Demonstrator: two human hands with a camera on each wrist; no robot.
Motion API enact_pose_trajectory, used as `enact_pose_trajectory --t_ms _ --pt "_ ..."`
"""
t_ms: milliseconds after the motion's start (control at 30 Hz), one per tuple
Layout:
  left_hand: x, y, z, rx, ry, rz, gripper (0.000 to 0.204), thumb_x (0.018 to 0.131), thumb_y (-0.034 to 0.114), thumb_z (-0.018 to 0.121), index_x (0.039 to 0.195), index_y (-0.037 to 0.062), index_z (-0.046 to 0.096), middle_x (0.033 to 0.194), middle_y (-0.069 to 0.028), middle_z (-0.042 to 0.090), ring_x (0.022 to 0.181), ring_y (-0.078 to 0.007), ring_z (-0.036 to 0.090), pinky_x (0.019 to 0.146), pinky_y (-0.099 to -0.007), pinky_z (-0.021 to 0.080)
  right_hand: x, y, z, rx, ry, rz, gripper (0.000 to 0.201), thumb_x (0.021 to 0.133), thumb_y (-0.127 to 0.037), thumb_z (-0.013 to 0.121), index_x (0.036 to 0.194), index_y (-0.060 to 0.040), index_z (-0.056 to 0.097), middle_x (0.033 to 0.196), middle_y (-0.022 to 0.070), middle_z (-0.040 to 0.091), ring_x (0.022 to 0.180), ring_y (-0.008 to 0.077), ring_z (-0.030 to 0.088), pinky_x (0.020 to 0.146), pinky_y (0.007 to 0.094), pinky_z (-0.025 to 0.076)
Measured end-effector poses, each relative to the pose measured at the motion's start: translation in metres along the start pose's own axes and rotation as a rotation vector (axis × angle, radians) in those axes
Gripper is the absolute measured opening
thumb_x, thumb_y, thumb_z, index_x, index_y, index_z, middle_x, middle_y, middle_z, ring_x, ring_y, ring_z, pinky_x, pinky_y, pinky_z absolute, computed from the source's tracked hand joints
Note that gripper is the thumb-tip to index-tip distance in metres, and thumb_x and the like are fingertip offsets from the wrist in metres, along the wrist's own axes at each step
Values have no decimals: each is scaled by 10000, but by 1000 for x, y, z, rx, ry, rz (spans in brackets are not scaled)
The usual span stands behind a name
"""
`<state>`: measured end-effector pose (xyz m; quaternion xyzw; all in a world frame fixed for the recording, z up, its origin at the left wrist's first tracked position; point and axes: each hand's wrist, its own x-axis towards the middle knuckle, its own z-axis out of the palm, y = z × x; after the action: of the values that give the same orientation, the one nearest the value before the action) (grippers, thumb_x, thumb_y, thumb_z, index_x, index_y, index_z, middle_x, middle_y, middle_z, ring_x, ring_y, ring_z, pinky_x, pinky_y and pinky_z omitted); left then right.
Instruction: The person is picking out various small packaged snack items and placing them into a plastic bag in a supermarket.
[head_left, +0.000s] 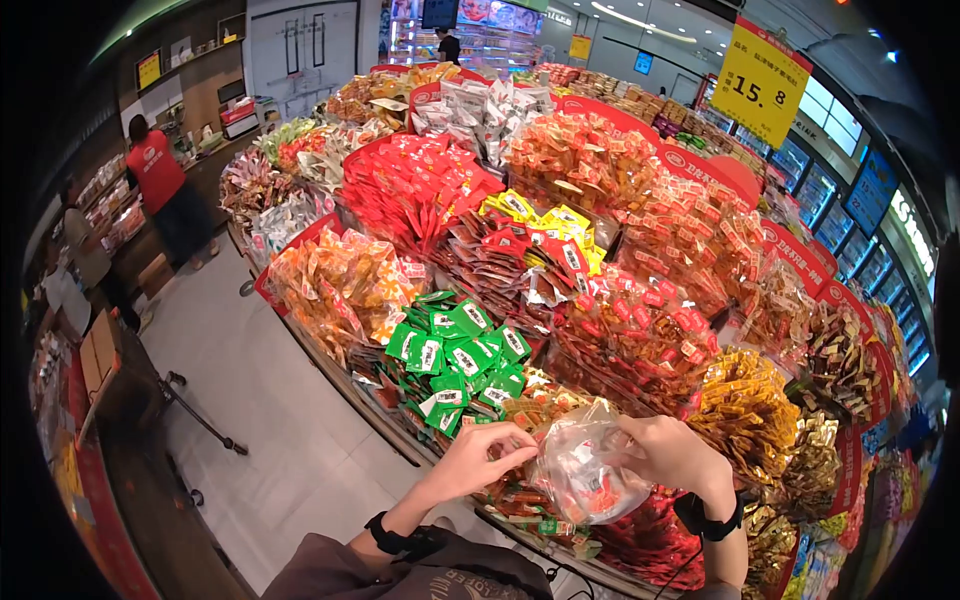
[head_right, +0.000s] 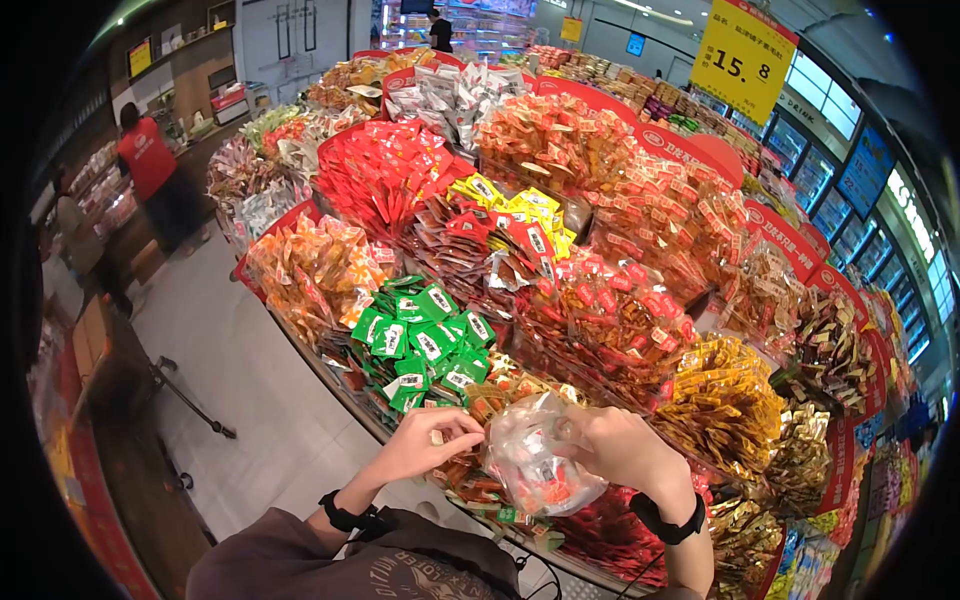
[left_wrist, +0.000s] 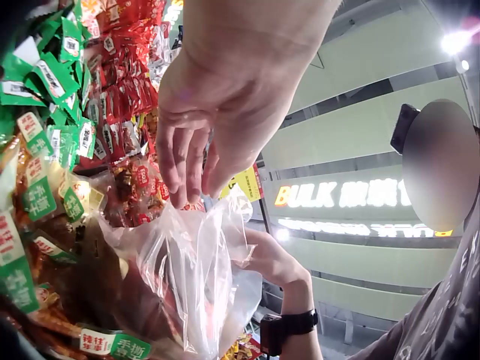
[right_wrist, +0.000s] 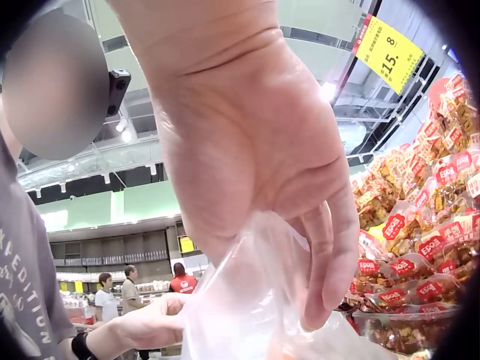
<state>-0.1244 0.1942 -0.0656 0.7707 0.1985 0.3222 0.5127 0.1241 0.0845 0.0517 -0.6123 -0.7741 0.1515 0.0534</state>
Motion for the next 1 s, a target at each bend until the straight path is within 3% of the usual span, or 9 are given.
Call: enact_pose_trajectory --t_ms 67,133,200,300,400,600,800,933,1000 --pt "-4 -7 -9 12 -11 16 165 909 155 696 979 6 706 794 -71 690 652 -103 633 603 -268 495 -2 -10 -6 5 41 61 360 877 -305 715 1074 -32 590 779 181 685 754 411 651 643 497 507" --pt "-7 -9 -21 9 -23 -126 140 909 121 698 959 -9 711 808 -74 705 716 -114 685 610 -256 509 -4 -8 -1 20 45 92 373 889 -336 703 1080 -33 598 781 181 690 747 414 649 636 490 507" --pt "-10 -14 -29 36 -21 -69 147 918 119 686 956 -21 707 810 -67 709 708 -103 682 603 -246 508 -6 -10 2 93 16 108 376 904 -378 680 1069 -48 611 747 177 680 719 416 646 629 485 509" --pt "-15 -21 -37 -53 45 -197 173 917 148 684 955 -19 707 801 -62 707 667 -96 643 624 -262 504 -5 -25 -2 58 -13 218 381 919 -418 651 1038 -58 622 736 187 672 708 415 646 625 484 511" --pt "-16 -25 -44 -20 44 -200 176 919 147 681 965 -22 704 821 -69 714 682 -101 653 633 -265 511 -3 -22 6 76 4 198 294 923 -342 664 1002 -60 650 696 190 649 667 385 644 614 459 510" --pt "-21 -27 -56 123 92 -133 179 919 145 680 974 -25 700 864 -87 724 700 -133 674 643 -285 534 0 -14 17 23 40 111 136 911 -188 634 946 -61 666 745 200 651 691 402 632 629 468 510" --pt "-30 -44 -71 159 201 -109 145 896 117 693 933 -22 708 826 -96 721 690 -129 665 667 -283 524 6 -20 18 -10 36 159 133 911 -197 631 962 -82 675 740 182 662 692 388 644 631 473 513" --pt "-30 -55 -86 227 312 -100 128 885 100 697 918 -23 684 815 -117 692 685 -191 677 630 -313 527 7 -25 16 -10 36 194 169 938 -245 624 970 -88 678 723 175 664 694 385 648 628 472 515" --pt "-28 -62 -96 401 400 -8 102 877 78 693 892 -21 675 797 -121 675 657 -221 662 618 -318 520 7 -24 17 -9 35 192 182 941 -259 624 972 -88 679 724 177 664 694 386 648 628 472 516"
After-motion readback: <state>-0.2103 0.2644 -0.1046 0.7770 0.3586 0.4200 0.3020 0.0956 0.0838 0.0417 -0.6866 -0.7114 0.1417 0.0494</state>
